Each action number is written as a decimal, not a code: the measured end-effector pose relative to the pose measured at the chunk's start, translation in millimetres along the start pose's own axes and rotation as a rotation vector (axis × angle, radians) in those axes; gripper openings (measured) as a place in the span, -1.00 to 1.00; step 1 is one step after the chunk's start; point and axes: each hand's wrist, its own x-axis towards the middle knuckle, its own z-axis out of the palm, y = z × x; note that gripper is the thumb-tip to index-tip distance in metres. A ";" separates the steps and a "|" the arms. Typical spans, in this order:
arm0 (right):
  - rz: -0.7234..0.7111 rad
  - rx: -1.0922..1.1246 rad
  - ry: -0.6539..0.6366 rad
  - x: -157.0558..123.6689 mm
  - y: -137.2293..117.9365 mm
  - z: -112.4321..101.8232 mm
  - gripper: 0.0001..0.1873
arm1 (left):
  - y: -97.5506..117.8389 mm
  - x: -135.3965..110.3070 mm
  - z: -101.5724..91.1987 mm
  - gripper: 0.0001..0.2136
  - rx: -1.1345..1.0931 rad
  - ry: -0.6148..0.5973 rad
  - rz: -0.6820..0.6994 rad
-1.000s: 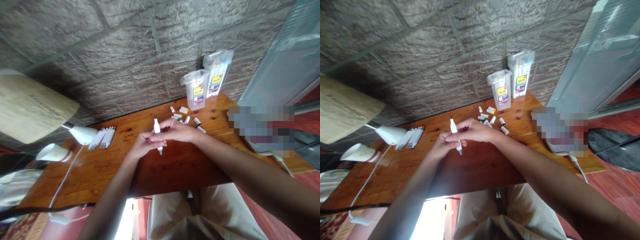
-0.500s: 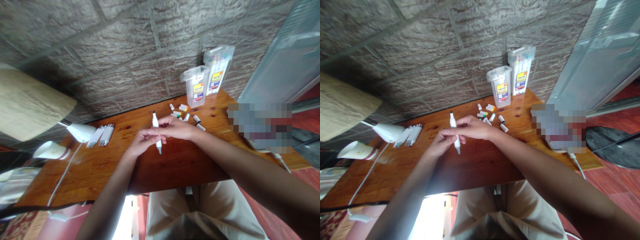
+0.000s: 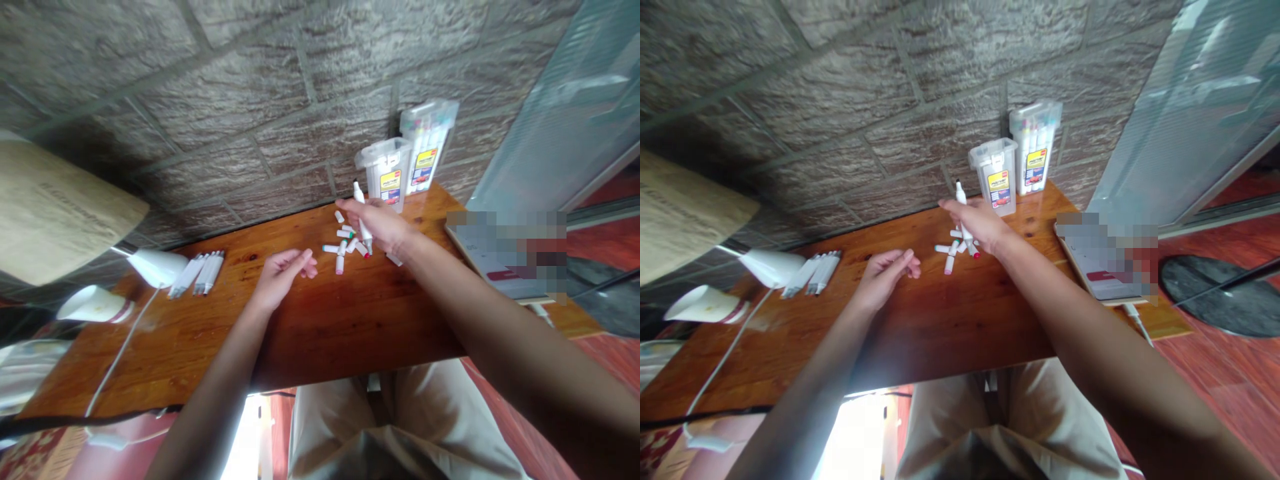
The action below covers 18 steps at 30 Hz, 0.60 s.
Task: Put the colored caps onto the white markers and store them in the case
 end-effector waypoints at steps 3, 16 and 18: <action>0.009 -0.173 -0.010 3.6 -2.9 -13.8 -0.65 | 0.2 2.2 0.4 -0.61 0.026 0.061 0.023; -0.053 -1.306 -0.173 -4.3 2.9 -3.1 -0.63 | 3.6 3.7 1.9 -0.53 0.070 0.089 -0.002; -0.030 -1.353 -0.205 -5.4 3.2 -1.2 -0.60 | 3.3 3.9 1.6 -0.53 0.077 0.088 -0.005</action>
